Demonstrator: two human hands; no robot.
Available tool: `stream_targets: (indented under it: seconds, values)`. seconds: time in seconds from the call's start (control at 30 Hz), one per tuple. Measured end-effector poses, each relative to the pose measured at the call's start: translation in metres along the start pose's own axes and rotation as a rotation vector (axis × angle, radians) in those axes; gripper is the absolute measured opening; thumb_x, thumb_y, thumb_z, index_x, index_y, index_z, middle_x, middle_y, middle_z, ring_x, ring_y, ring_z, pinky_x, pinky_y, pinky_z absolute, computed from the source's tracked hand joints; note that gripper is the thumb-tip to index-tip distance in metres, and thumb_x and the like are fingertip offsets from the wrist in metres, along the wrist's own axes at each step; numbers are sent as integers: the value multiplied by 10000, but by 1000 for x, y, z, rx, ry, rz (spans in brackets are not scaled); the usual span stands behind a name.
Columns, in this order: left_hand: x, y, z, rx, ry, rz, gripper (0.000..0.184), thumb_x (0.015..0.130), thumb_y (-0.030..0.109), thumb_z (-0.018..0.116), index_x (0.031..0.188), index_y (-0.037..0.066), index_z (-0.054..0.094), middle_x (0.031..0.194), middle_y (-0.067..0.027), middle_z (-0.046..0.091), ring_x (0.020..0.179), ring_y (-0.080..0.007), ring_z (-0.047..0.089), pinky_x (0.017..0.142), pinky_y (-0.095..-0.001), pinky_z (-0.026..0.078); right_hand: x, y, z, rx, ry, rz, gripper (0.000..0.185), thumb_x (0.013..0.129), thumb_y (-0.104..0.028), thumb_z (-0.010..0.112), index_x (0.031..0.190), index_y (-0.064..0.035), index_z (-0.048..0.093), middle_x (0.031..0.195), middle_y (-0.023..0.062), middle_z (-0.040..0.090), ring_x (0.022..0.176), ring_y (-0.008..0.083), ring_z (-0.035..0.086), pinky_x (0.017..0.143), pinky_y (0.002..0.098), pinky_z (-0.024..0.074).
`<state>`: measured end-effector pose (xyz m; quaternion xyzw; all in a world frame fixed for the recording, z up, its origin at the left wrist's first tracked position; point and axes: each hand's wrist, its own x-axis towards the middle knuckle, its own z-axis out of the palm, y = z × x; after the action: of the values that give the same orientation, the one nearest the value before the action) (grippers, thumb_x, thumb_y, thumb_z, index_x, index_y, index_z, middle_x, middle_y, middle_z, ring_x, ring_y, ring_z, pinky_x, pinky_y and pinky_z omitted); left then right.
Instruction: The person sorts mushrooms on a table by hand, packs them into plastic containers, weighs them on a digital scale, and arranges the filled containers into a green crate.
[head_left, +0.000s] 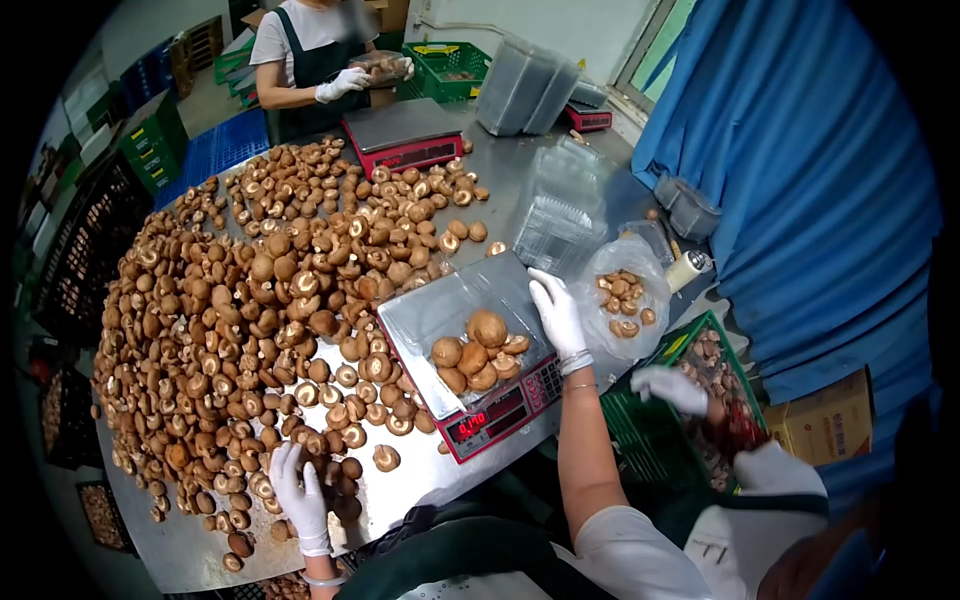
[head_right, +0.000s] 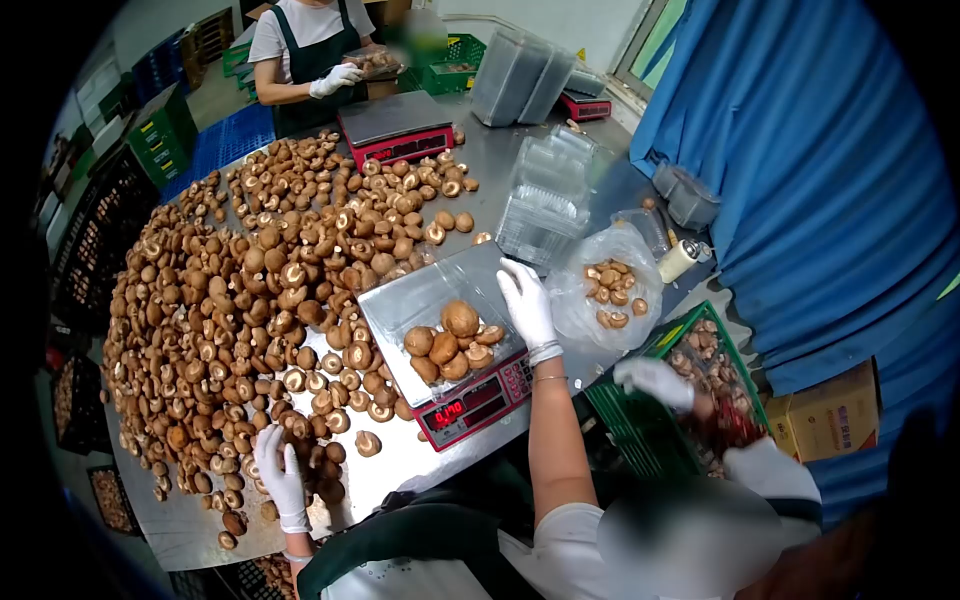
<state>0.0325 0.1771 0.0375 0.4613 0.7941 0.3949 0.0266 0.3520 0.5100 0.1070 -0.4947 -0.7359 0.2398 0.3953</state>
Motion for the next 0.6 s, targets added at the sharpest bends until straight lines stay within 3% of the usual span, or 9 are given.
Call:
stream_targets:
  seconds: [0.17,0.27,0.3,0.37,0.4,0.43,0.5,0.53,0.6]
  values:
    - [5,10,27,18,-50,53,303,788,51,665,1086,24,618,1198,-148,565,1155,-344,502,1014,-419,385,-8,19,16,-83,-180,25,525,907,-292,613,1357,-70,459,1248,179,567,1039,296,614,905,355,471]
    - [11,35,39,-146,-111,4,287,798,44,655,1084,23,630,1083,-152,622,1073,-333,553,960,-406,424,-24,12,20,176,-262,169,545,928,-289,595,1394,-73,414,1186,215,605,1012,245,632,882,335,483]
    - [14,45,44,-197,-161,-35,311,837,51,632,1147,26,616,1012,-133,653,968,-274,612,904,-367,469,-26,12,20,230,-293,241,541,931,-296,594,1394,-78,418,1165,197,612,981,237,635,870,324,487]
    - [18,76,54,-581,-284,-285,373,881,59,597,1252,34,563,977,-103,667,874,-187,635,836,-313,501,-22,6,15,332,-325,407,537,943,-303,579,1399,-72,412,1165,140,610,982,174,613,839,294,487]
    - [27,92,55,-639,-357,-220,441,920,55,546,1354,42,469,965,-69,672,813,-114,618,764,-238,505,-18,7,21,335,-323,404,537,943,-303,579,1399,-72,412,1165,140,610,982,174,613,839,294,487]
    - [31,113,51,-817,-478,-458,487,940,58,526,1408,47,394,899,-42,649,765,-82,583,686,-196,480,-12,12,30,448,-344,449,532,954,-302,564,1403,-65,403,1179,116,597,991,144,594,828,279,481]
    - [32,112,73,-916,-495,-412,505,950,62,524,1426,41,358,800,-9,589,707,-51,537,584,-171,435,-7,20,46,575,-352,488,528,964,-301,549,1406,-57,395,1192,93,584,1001,115,575,817,263,475]
    - [33,114,81,-969,-477,-449,519,947,64,538,1429,32,347,737,9,530,647,-47,507,523,-180,402,-6,23,52,618,-359,409,538,984,-324,497,1432,-67,346,1231,107,560,1043,143,561,848,284,470]
    - [35,113,86,-1106,-495,-572,519,947,51,529,1430,28,340,737,0,543,613,-69,543,510,-175,412,-2,-6,42,669,-361,320,523,1015,-337,415,1448,-65,306,1279,129,530,1129,195,534,918,319,452]
